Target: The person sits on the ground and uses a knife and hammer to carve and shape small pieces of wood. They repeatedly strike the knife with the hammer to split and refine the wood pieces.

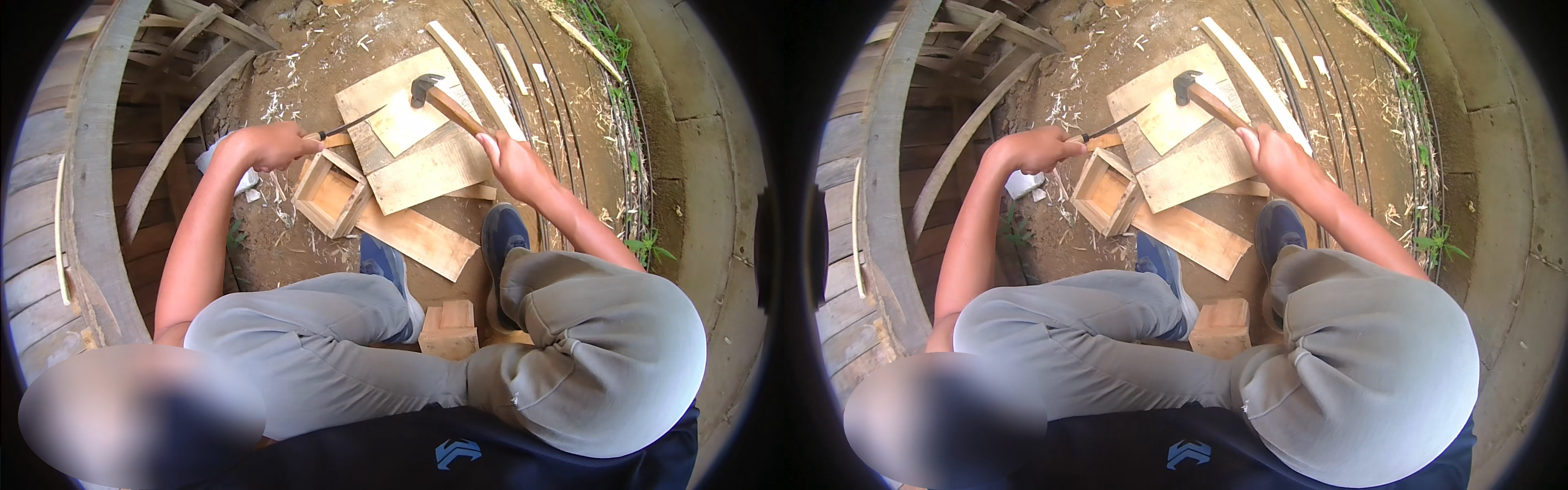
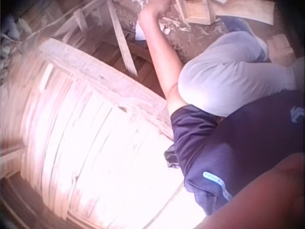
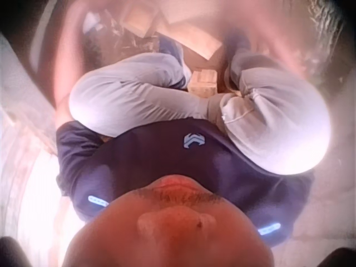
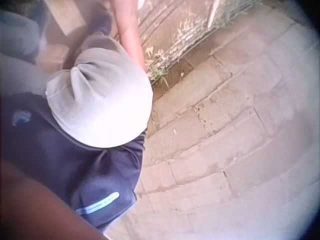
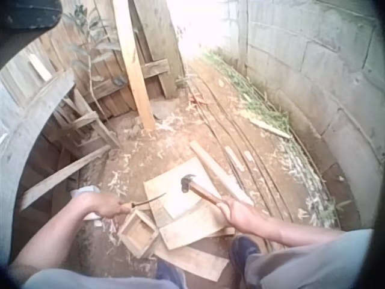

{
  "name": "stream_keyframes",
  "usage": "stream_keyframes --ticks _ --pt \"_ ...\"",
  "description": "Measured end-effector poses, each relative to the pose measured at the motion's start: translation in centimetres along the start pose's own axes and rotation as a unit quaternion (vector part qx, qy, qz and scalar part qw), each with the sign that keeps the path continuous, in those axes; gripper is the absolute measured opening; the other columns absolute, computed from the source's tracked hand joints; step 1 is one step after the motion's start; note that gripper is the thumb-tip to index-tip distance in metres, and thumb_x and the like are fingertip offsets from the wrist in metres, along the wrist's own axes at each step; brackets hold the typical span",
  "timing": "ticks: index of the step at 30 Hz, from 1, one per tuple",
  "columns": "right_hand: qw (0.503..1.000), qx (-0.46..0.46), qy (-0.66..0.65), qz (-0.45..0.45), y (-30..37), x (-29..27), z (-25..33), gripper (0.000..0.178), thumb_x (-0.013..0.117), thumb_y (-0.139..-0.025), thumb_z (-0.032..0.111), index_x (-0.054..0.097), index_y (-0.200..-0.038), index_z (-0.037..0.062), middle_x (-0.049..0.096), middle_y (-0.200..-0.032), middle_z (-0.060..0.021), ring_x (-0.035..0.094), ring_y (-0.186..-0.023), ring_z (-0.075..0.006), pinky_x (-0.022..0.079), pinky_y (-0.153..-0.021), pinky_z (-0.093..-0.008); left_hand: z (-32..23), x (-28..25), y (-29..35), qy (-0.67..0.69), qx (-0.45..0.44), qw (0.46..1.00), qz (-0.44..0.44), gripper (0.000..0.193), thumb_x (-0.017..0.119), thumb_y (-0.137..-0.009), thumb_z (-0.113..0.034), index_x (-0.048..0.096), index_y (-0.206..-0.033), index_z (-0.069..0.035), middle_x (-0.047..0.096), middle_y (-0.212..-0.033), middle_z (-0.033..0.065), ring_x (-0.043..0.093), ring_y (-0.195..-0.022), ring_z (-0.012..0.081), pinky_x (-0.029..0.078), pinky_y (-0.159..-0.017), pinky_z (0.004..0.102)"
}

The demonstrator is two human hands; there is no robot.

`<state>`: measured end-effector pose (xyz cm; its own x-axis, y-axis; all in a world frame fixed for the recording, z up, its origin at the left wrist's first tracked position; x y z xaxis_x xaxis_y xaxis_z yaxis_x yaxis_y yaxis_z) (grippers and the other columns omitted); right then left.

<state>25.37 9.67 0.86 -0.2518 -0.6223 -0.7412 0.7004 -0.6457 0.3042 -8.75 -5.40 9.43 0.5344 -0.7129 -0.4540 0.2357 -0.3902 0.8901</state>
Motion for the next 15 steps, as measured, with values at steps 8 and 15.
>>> stream_keyframes --ticks 8,15 --pt "0.952 0.13 -0.252 0.117 0.5 1.1 -0.6 0.058 0.039 -0.11 0.051 0.058 -0.092 -0.0014 0.055 -0.07 -0.0108 0.055 -0.063 -0.0247 0.05 -0.066 -0.0397 -0.8 2.2 -1.7 0.086 0.097 0.991 -0.042 0.056 0.05 -0.104 -0.051 0.066 -0.097 0.002 0.057 -0.07 0.0091 0.054 -0.058 0.0192 0.046 -0.056 0.0387" --pt "0.919 0.137 -0.365 0.059 1.3 1.9 -3.3 0.047 0.041 -0.109 0.056 0.049 -0.089 0.0137 0.037 -0.06 0.0053 0.028 -0.039 -0.0055 0.022 -0.035 -0.026 -3.0 4.3 -4.6 0.038 0.171 0.978 -0.115 0.065 0.047 -0.104 -0.052 0.066 -0.11 0.01 0.068 -0.098 0.0281 0.067 -0.092 0.0332 0.051 -0.086 0.0449"
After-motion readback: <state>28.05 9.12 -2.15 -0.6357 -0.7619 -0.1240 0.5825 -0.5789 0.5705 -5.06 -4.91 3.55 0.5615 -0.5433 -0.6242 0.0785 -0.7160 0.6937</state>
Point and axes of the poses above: each hand's wrist, its own y-axis away from the middle knuckle, its own x-axis out of the palm, z = x × y, the point moved 3 cm from there along -y, towards the middle knuckle
